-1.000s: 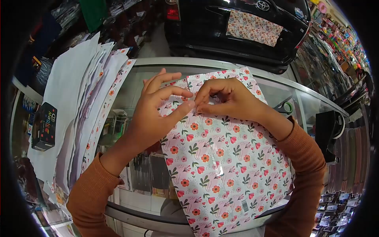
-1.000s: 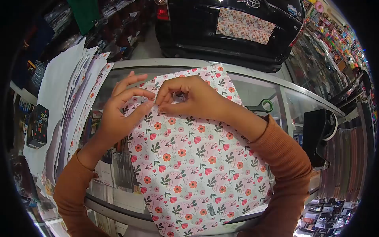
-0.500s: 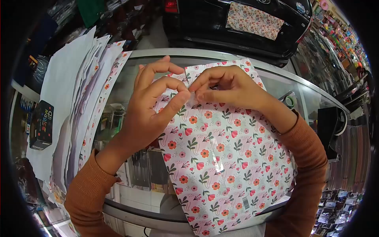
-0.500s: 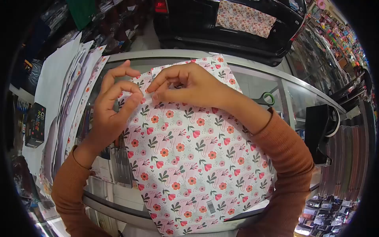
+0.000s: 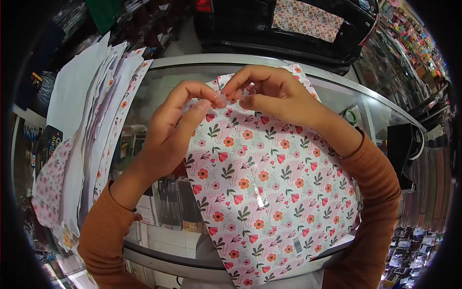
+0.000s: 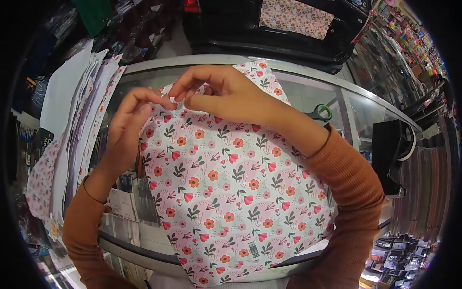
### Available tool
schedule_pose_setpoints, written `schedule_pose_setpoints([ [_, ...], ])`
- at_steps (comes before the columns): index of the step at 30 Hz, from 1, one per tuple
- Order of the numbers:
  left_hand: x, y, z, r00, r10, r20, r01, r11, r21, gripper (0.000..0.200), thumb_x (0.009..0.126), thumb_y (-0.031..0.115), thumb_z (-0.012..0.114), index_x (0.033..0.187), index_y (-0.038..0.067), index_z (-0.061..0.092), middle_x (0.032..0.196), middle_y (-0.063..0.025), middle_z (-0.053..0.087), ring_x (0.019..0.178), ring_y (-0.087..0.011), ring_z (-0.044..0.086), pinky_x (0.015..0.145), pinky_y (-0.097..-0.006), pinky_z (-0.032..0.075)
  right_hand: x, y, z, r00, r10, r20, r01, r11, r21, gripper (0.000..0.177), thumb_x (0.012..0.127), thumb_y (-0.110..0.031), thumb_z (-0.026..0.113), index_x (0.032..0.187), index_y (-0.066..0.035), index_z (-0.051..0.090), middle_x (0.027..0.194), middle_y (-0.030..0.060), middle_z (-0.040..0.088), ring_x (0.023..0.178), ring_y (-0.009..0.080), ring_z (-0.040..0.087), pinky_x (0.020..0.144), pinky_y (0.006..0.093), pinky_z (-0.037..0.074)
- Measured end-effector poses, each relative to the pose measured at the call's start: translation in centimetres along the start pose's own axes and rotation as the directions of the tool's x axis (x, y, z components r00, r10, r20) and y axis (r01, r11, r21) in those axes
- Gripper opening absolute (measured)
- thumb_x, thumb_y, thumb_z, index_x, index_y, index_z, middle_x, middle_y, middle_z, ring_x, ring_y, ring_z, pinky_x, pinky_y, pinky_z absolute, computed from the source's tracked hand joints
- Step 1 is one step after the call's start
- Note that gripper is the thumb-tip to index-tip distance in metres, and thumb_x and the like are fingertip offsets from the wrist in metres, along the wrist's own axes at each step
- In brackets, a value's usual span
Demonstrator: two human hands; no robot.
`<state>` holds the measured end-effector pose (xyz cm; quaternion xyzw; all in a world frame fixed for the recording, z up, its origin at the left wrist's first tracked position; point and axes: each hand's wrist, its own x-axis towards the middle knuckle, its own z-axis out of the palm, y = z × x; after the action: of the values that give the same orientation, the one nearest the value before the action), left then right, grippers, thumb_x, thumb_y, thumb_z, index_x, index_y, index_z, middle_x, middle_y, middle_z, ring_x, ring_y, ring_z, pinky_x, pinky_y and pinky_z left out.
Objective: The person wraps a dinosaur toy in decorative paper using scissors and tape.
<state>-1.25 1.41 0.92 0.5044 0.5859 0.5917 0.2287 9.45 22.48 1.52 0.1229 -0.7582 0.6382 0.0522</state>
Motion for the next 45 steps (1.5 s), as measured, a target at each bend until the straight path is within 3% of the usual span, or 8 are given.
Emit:
schedule_pose_setpoints([
  [5,0.1,0.0,-0.2,0.998,0.059,0.008,-0.059,0.998,-0.011,0.02,0.097,0.007,0.045,0.115,0.0,0.053,0.111,-0.0079,0.059,0.11,-0.0141,0.054,0.101,-0.0304,0.04,0.2,-0.7,0.2,1.0,0.008,-0.02,-0.008,1.0,0.026,0.019,0.09,0.002,0.062,0.109,0.002,0.066,0.106,0.0066,0.066,0.098,0.0103,0.062,0.082,0.0247,0.05],
  [8,0.2,0.2,-0.3,0.998,0.06,0.029,-0.06,0.998,0.004,0.022,0.096,0.006,0.045,0.116,0.0,0.053,0.112,-0.0075,0.059,0.11,-0.0142,0.054,0.101,-0.0307,0.04,0.3,-0.8,0.4,1.0,-0.006,-0.03,0.0,0.985,-0.172,0.016,0.09,-0.002,0.067,0.105,0.002,0.066,0.104,0.0061,0.066,0.094,0.0096,0.063,0.079,0.0235,0.051],
  [14,0.2,-0.1,-0.2,0.999,-0.046,0.008,0.046,0.999,0.001,0.025,0.093,0.004,0.05,0.118,0.001,0.053,0.116,-0.0086,0.058,0.116,-0.016,0.053,0.102,-0.0317,0.039,0.3,0.1,0.6,0.999,-0.018,-0.051,0.016,0.998,-0.054,0.01,0.091,-0.005,0.068,0.098,0.001,0.066,0.099,0.0049,0.067,0.092,0.0086,0.063,0.078,0.0222,0.051],
  [17,0.3,-0.2,0.5,0.996,0.038,-0.079,-0.016,0.967,0.253,0.03,0.09,0.003,0.057,0.12,0.001,0.052,0.121,-0.0105,0.058,0.119,-0.018,0.052,0.105,-0.0336,0.037,0.4,-1.5,0.4,0.996,-0.014,-0.083,0.003,0.991,-0.136,0.009,0.091,-0.004,0.067,0.098,0.002,0.067,0.096,0.005,0.067,0.09,0.0085,0.063,0.079,0.0223,0.052],
  [20,0.4,-1.6,0.3,0.973,0.065,-0.223,-0.023,0.983,0.185,0.038,0.088,0.003,0.062,0.124,0.003,0.05,0.125,-0.0113,0.057,0.12,-0.0188,0.052,0.106,-0.0344,0.035,0.2,-0.6,0.2,1.0,-0.015,-0.022,0.014,0.998,-0.059,0.012,0.09,-0.01,0.069,0.098,0.0,0.069,0.091,0.0036,0.071,0.085,0.0089,0.065,0.074,0.022,0.052],
  [25,0.2,-0.7,0.6,0.994,0.094,0.057,-0.108,0.731,0.674,0.081,0.071,0.044,0.082,0.131,0.003,0.048,0.13,-0.017,0.055,0.127,-0.0343,0.049,0.117,-0.0541,0.019,0.2,-0.2,0.1,0.994,0.107,-0.021,-0.106,0.992,0.065,0.013,0.088,-0.006,0.07,0.097,0.004,0.068,0.092,0.0081,0.071,0.085,0.0113,0.068,0.078,0.0233,0.054],
  [28,0.2,-0.4,0.6,0.995,0.013,0.101,-0.085,0.66,0.746,0.082,0.07,0.034,0.083,0.137,0.006,0.045,0.135,-0.0135,0.053,0.13,-0.0304,0.047,0.12,-0.0522,0.013,0.1,-0.1,0.1,0.987,0.158,-0.019,-0.156,0.985,0.078,0.013,0.087,-0.003,0.07,0.096,0.005,0.068,0.087,0.009,0.072,0.081,0.0111,0.068,0.075,0.0225,0.054],
  [45,0.2,-0.2,0.7,0.996,0.02,0.083,-0.075,0.662,0.745,0.087,0.069,0.045,0.082,0.135,0.004,0.042,0.13,-0.0166,0.056,0.125,-0.031,0.052,0.117,-0.0529,0.02,-0.3,-0.9,0.8,0.974,0.227,0.001,-0.224,0.96,-0.169,0.011,0.089,-0.002,0.068,0.099,0.002,0.066,0.087,0.0026,0.07,0.083,0.007,0.066,0.077,0.0214,0.053],
])
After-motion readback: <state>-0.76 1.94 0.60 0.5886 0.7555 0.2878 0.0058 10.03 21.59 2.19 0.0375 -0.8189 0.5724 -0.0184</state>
